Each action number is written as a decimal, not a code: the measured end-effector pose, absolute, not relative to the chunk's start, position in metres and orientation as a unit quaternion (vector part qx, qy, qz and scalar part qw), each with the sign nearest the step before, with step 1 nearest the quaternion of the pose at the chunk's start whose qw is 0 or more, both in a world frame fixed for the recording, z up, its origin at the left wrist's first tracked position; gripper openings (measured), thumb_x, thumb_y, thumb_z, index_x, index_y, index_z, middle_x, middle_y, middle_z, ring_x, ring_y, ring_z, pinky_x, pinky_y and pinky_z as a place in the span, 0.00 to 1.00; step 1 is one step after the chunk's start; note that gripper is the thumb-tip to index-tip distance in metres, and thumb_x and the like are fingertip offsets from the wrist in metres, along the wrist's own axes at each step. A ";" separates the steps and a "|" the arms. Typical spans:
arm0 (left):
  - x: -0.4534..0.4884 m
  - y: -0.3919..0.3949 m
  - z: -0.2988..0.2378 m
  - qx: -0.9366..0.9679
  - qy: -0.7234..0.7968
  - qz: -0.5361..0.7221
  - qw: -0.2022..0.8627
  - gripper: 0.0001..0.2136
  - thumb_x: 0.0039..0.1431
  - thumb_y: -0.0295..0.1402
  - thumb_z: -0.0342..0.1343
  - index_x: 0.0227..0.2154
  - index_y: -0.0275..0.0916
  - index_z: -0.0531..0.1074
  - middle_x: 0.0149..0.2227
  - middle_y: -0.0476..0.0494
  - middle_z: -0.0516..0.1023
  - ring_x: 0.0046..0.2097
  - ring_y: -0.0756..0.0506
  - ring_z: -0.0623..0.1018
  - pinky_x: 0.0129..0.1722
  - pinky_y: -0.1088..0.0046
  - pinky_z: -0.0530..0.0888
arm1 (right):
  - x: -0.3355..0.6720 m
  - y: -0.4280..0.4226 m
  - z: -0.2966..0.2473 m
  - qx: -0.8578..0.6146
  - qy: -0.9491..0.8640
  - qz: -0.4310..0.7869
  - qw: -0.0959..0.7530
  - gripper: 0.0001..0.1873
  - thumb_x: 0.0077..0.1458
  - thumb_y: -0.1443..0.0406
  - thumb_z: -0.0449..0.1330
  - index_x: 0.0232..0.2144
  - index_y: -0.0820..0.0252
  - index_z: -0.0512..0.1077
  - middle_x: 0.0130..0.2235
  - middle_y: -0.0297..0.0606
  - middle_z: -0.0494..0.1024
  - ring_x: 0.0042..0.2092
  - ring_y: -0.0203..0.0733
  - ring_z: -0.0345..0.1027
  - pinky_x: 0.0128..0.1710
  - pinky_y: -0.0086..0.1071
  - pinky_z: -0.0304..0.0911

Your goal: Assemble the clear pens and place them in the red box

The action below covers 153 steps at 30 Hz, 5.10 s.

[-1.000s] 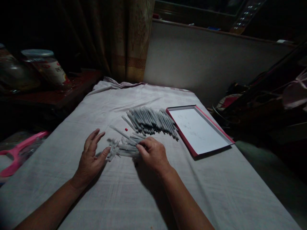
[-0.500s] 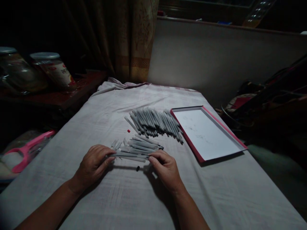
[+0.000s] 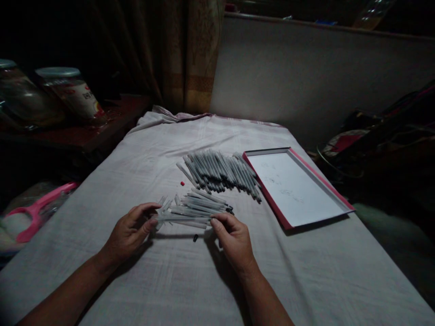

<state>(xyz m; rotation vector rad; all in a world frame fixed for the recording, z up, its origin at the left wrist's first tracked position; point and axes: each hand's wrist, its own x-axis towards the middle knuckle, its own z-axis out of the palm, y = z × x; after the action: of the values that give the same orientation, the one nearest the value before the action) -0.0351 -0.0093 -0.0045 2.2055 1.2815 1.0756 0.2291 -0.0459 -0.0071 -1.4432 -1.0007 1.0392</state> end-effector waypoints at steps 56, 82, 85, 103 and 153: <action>-0.033 -0.009 -0.003 0.759 0.431 0.431 0.229 0.08 0.62 0.31 0.56 0.43 0.40 0.73 0.36 0.47 0.78 0.32 0.51 0.76 0.32 0.78 0.72 | 0.222 -0.049 -0.003 -0.601 -0.444 0.456 0.483 0.18 0.45 0.51 0.67 0.23 0.61 0.75 0.18 0.30 0.67 0.21 0.33 0.57 0.20 0.27 0.54; -0.040 -0.002 0.000 0.749 0.482 0.411 0.194 0.09 0.62 0.39 0.55 0.32 0.40 0.74 0.28 0.48 0.77 0.29 0.49 0.77 0.30 0.77 0.73 | 0.238 -0.045 -0.013 -0.622 -0.538 0.286 0.492 0.08 0.53 0.61 0.62 0.30 0.58 0.78 0.30 0.38 0.78 0.34 0.42 0.73 0.35 0.34 0.69; -0.040 -0.002 0.000 0.747 0.486 0.411 0.191 0.08 0.62 0.38 0.55 0.33 0.40 0.74 0.29 0.48 0.78 0.30 0.48 0.78 0.31 0.77 0.73 | 0.241 -0.047 -0.017 -0.619 -0.611 0.223 0.440 0.06 0.54 0.65 0.60 0.34 0.56 0.78 0.34 0.39 0.80 0.37 0.43 0.75 0.40 0.34 0.69; -0.031 -0.008 -0.002 0.800 0.415 0.370 0.226 0.07 0.64 0.35 0.52 0.36 0.40 0.74 0.31 0.46 0.79 0.33 0.48 0.79 0.34 0.77 0.74 | 0.225 -0.053 -0.007 -0.535 -0.634 0.282 0.482 0.08 0.56 0.65 0.61 0.35 0.56 0.81 0.32 0.40 0.82 0.34 0.42 0.76 0.36 0.33 0.69; -0.083 0.019 0.015 0.738 0.577 0.314 0.152 0.15 0.58 0.48 0.52 0.33 0.43 0.76 0.32 0.48 0.80 0.32 0.46 0.79 0.34 0.74 0.74 | 0.238 -0.041 -0.020 -0.641 -0.562 0.178 0.491 0.10 0.57 0.61 0.58 0.35 0.59 0.77 0.32 0.38 0.80 0.33 0.42 0.74 0.36 0.34 0.71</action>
<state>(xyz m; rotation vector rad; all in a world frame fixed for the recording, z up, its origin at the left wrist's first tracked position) -0.0834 0.0191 0.0148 2.1189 1.6559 0.9016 0.2375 -0.0409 -0.0203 -1.5568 -1.3653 0.4313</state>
